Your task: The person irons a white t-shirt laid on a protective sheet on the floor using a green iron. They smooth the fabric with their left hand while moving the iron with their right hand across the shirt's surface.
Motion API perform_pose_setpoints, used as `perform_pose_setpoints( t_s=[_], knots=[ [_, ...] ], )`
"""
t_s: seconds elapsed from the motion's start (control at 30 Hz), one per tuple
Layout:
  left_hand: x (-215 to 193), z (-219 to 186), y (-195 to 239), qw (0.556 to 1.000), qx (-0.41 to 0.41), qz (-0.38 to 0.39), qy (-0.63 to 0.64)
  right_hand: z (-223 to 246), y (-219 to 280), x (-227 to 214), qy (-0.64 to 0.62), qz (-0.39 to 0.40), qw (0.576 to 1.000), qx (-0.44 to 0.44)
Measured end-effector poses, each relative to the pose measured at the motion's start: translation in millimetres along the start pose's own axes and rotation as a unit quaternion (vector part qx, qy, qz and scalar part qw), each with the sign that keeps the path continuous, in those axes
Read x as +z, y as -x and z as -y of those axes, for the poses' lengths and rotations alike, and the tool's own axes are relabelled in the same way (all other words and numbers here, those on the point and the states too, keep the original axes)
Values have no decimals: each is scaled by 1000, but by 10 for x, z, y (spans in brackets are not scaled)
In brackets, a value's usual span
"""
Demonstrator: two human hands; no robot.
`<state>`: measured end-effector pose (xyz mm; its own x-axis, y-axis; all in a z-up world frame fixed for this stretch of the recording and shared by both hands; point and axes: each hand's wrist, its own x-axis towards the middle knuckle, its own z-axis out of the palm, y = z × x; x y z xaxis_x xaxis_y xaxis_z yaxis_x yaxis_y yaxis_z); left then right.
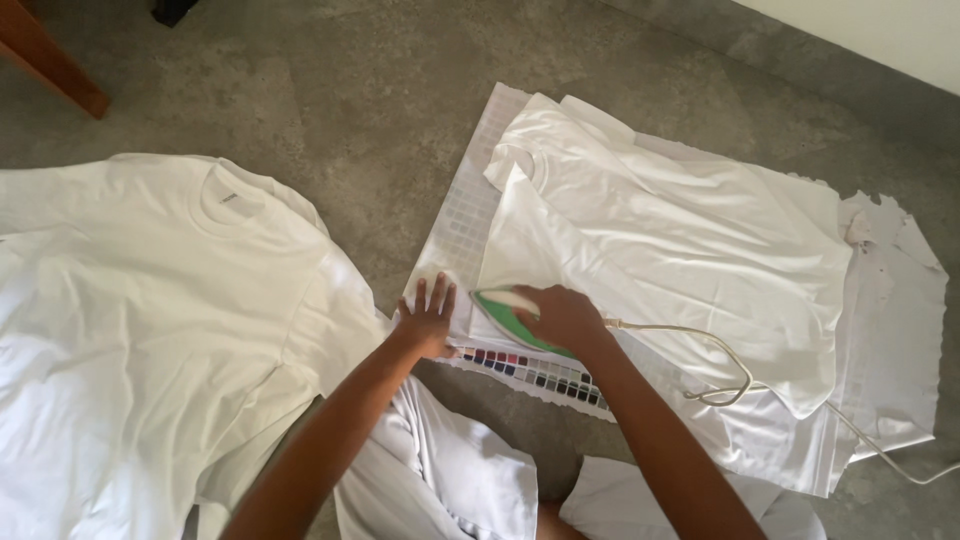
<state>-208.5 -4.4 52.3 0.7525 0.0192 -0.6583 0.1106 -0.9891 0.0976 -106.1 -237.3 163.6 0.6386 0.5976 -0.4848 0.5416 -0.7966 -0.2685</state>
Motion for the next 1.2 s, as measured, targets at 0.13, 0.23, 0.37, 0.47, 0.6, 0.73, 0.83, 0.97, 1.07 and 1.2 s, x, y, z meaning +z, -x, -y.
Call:
perform_pose_setpoints(
  t_s=[0.13, 0.23, 0.37, 0.47, 0.6, 0.73, 0.83, 0.97, 1.07, 1.2],
  knots=[
    [-73, -8, 90, 999, -31, -23, 8, 4, 2, 229, -9, -4, 1000, 10],
    [-73, 88, 58, 996, -87, -1, 18, 142, 114, 233, -7, 25, 1000, -11],
    [15, 192, -51, 996, -82, -4, 40, 110, -38, 338, -42, -40, 997, 47],
    [80, 184, -109, 995, -86, -9, 48, 176, 21, 380, -52, -56, 995, 58],
    [112, 106, -147, 994, -104, -23, -13, 227, -45, 385, -32, -82, 992, 91],
    [-109, -119, 231, 995, -87, -32, -41, 276, -162, 333, -77, -123, 972, 187],
    [-203, -392, 525, 994, -22, -21, -108, 370, -148, 201, -117, -136, 962, 204],
    [349, -509, 210, 994, 84, -17, -69, 361, -288, 133, -131, -127, 960, 214],
    [501, -498, 116, 993, 85, -3, -77, 331, -458, 91, -122, -128, 964, 197],
    [393, -527, 223, 994, 86, 7, -73, 211, -757, 76, -100, -137, 972, 163]
  ],
)
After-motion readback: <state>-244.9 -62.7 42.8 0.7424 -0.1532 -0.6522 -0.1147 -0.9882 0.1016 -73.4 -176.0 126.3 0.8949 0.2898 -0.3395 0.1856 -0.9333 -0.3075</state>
